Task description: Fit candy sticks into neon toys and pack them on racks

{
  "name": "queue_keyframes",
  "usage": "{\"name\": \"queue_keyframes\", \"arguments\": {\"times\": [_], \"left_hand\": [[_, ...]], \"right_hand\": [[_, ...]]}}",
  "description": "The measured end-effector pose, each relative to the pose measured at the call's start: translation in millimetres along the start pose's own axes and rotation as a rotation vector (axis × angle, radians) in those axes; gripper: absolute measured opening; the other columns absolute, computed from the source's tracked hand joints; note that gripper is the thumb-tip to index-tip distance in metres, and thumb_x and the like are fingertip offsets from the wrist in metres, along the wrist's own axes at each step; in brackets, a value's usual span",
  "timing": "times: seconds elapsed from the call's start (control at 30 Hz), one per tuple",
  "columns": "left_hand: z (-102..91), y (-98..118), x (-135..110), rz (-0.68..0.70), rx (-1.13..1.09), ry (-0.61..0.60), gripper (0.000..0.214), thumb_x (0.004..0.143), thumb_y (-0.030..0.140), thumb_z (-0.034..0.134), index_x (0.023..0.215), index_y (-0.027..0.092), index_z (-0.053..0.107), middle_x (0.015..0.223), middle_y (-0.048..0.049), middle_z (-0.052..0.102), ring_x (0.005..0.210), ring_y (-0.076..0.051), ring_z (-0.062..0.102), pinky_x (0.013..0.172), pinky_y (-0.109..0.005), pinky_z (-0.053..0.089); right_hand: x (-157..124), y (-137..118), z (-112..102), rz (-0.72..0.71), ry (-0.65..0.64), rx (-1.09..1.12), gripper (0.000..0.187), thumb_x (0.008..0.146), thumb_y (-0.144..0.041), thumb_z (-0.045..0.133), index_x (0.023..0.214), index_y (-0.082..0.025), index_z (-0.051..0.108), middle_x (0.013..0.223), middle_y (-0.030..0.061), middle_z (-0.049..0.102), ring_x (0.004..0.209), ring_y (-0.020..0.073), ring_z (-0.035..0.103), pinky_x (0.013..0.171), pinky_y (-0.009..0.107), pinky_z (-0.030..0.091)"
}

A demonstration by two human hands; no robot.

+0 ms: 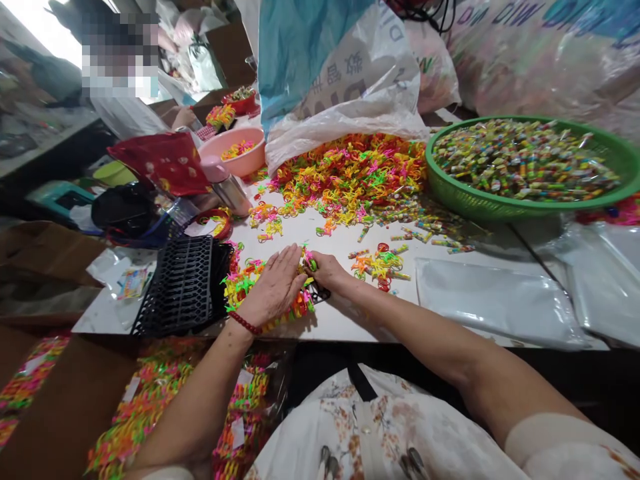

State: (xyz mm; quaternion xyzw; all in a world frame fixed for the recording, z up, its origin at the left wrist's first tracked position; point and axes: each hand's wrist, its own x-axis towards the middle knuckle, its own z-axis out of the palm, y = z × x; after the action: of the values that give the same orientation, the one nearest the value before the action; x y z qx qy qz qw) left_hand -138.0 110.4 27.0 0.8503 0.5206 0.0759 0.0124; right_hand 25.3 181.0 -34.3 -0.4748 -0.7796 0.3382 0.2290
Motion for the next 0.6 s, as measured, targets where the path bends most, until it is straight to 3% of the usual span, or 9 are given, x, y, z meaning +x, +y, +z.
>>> {"name": "queue_keyframes", "arguments": {"times": [0.23,0.33,0.43,0.53,0.6], "left_hand": [[-1.4,2.0,1.8,0.014,0.050,0.008,0.060,0.100,0.042,0.026,0.152,0.015,0.019,0.158,-0.0141,0.022,0.146,-0.024,0.021,0.118,-0.045,0.021],[-1.5,2.6,2.4,0.047,0.098,0.000,0.056,0.099,0.041,0.028,0.151,0.020,0.025,0.160,-0.0100,0.015,0.148,-0.026,0.014,0.117,-0.048,0.023],[-0.4,2.3,3.0,0.061,0.141,-0.031,0.054,0.099,0.042,0.027,0.149,0.023,0.032,0.159,-0.0050,0.021,0.148,-0.027,0.014,0.116,-0.051,0.023],[2.7,0.9,3.9,0.041,0.156,-0.031,0.056,0.099,0.045,0.027,0.147,0.019,0.035,0.157,-0.0061,0.027,0.146,-0.026,0.020,0.116,-0.049,0.024],[4.2,0.4,4.1,0.040,0.157,-0.017,0.057,0.098,0.046,0.027,0.147,0.017,0.036,0.157,-0.0078,0.027,0.146,-0.026,0.022,0.116,-0.049,0.024]], "right_hand": [[-0.2,6.4,2.4,-0.120,-0.042,-0.107,0.018,0.084,-0.018,0.054,0.099,-0.017,0.063,0.085,0.0038,0.070,0.072,0.0156,0.056,0.067,0.024,0.037],[2.3,5.2,5.5,-0.180,-0.058,-0.109,0.020,0.083,-0.015,0.054,0.099,-0.014,0.065,0.088,0.0060,0.070,0.073,0.0163,0.058,0.067,0.024,0.038],[6.3,0.4,7.9,-0.171,-0.078,-0.138,0.017,0.080,-0.014,0.057,0.094,-0.011,0.068,0.086,0.0081,0.070,0.074,0.0180,0.059,0.066,0.025,0.039],[0.3,-1.6,-5.4,-0.151,-0.081,-0.165,0.022,0.078,-0.013,0.061,0.099,-0.013,0.068,0.093,0.0084,0.070,0.083,0.0195,0.061,0.072,0.026,0.042],[-17.9,0.9,-29.0,-0.161,-0.038,-0.181,0.028,0.081,-0.013,0.060,0.109,-0.015,0.065,0.105,0.0089,0.068,0.093,0.0189,0.060,0.080,0.026,0.042]]}}
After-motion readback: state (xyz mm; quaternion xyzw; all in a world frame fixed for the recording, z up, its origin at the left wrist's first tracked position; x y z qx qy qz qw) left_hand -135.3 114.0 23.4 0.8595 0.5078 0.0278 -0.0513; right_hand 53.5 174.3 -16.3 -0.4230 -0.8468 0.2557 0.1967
